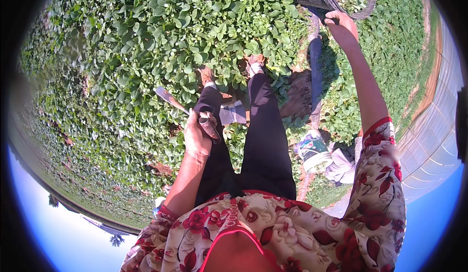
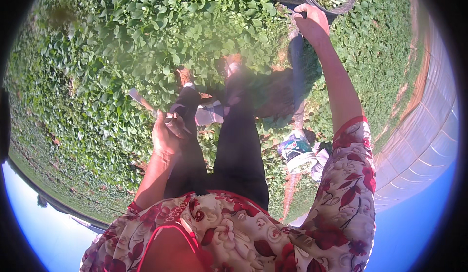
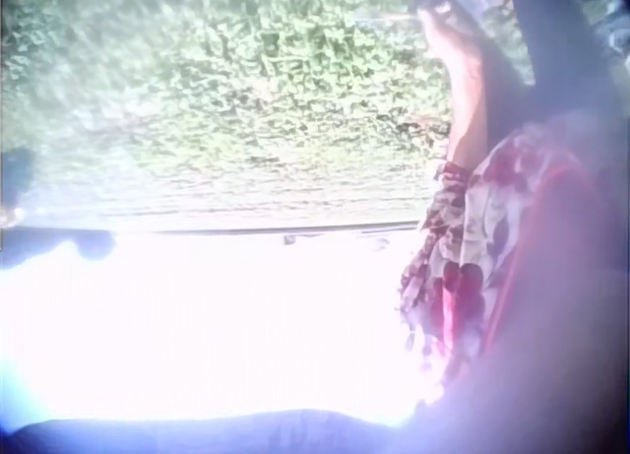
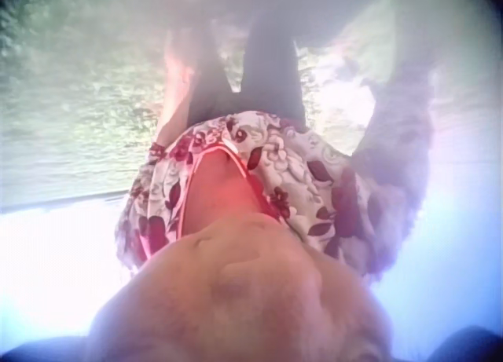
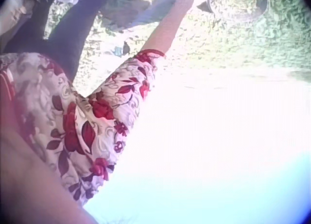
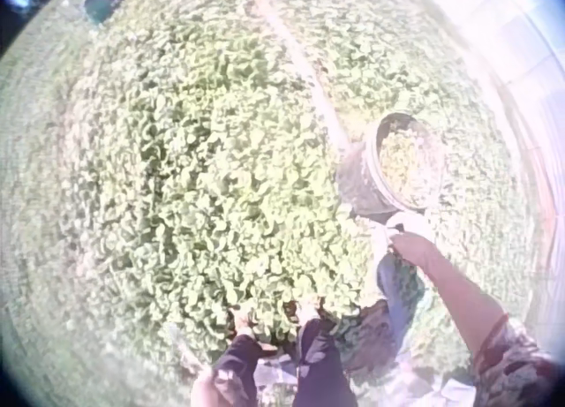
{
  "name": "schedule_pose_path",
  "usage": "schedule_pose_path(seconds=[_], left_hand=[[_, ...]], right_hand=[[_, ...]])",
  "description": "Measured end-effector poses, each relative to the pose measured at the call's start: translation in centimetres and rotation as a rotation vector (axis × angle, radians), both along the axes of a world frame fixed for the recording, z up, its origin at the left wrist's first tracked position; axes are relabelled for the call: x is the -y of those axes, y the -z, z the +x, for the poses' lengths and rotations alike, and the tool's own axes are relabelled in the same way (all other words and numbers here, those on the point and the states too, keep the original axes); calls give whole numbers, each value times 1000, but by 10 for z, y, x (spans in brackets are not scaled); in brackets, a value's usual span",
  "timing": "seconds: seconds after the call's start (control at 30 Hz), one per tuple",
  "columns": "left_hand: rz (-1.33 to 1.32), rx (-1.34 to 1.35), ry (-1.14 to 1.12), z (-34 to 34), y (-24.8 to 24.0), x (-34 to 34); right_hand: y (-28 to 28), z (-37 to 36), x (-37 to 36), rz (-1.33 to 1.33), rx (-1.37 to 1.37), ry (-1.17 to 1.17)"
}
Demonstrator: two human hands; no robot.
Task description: The person harvests leafy green plants from an outdoor field, using a small tool to cut the plants at the root before placing them into a black bucket.
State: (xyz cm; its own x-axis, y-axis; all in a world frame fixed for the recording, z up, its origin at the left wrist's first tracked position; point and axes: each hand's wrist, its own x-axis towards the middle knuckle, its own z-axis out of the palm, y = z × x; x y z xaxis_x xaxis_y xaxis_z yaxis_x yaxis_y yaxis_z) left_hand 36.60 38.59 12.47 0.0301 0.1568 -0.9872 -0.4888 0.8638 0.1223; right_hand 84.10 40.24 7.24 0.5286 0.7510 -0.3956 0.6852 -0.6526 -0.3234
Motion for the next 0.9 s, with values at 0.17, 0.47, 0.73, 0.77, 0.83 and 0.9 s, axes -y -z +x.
schedule_pose_path(seconds=[0.17,0.47,0.73,0.77,0.83,0.9], left_hand=[[135,30,118,-15,39,-24],[261,68,249,49,156,-68],[247,293,477,114,243,-74],[279,293,545,114,243,-78],[322,228,585,125,236,-76],[461,250,656,121,242,-77]], right_hand=[[10,-199,46,-8,-893,25],[103,-322,11,94,-1083,4],[239,-234,-12,295,-1055,234],[252,-221,-15,310,-1177,294],[284,-191,-7,502,-850,213],[315,-158,-3,648,-692,224]])
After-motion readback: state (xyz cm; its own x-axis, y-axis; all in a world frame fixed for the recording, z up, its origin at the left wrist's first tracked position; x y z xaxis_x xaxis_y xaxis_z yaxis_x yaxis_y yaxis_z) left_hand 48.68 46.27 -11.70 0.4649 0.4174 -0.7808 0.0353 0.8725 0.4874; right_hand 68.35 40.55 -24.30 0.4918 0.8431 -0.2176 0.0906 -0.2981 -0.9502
